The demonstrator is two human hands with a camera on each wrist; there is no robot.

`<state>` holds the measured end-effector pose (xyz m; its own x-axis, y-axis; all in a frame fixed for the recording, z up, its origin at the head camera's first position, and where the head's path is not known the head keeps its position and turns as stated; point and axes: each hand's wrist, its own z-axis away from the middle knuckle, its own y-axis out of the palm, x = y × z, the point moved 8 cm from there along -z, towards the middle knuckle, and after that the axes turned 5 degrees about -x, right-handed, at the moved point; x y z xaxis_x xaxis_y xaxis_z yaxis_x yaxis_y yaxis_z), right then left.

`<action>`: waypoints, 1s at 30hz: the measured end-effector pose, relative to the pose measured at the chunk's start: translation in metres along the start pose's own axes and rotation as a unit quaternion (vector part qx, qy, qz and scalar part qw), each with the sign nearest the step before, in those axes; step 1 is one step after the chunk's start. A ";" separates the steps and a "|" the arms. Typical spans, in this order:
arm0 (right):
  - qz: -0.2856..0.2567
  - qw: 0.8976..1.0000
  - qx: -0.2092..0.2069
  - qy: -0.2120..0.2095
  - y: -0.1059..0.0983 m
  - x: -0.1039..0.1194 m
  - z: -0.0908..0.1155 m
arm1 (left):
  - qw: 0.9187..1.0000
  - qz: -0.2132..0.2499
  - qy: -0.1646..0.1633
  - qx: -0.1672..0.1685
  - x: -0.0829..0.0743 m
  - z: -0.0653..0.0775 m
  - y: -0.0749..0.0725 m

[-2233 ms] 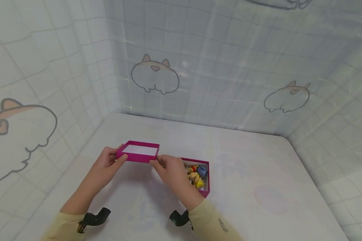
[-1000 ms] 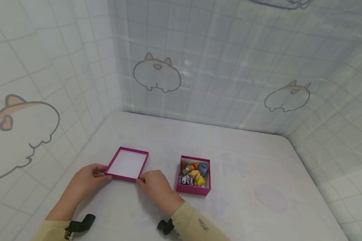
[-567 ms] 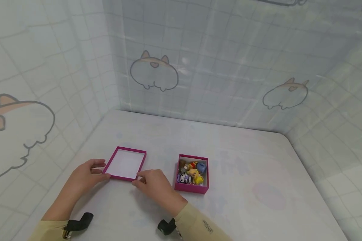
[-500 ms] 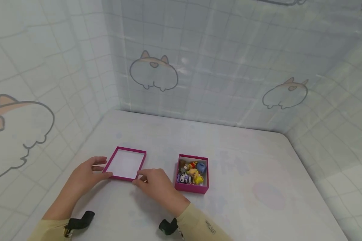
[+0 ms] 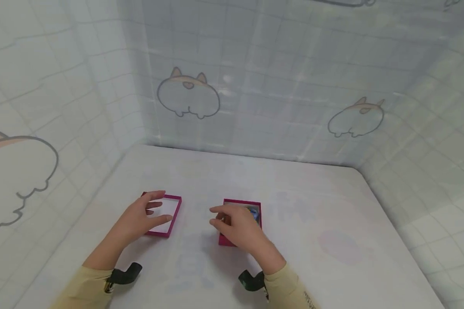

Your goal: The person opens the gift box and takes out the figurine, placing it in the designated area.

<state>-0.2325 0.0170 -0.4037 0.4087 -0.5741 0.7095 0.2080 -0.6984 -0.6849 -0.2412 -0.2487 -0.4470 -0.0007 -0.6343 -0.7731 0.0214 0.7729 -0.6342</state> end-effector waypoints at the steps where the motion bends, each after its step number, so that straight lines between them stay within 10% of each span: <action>1: 0.001 1.000 -0.007 -0.001 -0.008 -0.005 0.002 | 1.000 0.004 0.000 0.006 -0.003 -0.002 0.005; 16: 0.007 0.998 -0.035 0.044 -0.057 -0.060 0.018 | 0.994 0.052 0.020 0.095 -0.048 -0.021 0.089; 30: 0.046 0.997 0.055 0.004 -0.058 -0.072 0.010 | 0.973 0.068 0.075 0.208 -0.067 -0.031 0.146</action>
<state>-0.2646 0.1033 -0.4169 0.4234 -0.6370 0.6442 0.2664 -0.5921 -0.7606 -0.2691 -0.0926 -0.4881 -0.1158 -0.4926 -0.8625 0.4335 0.7562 -0.4901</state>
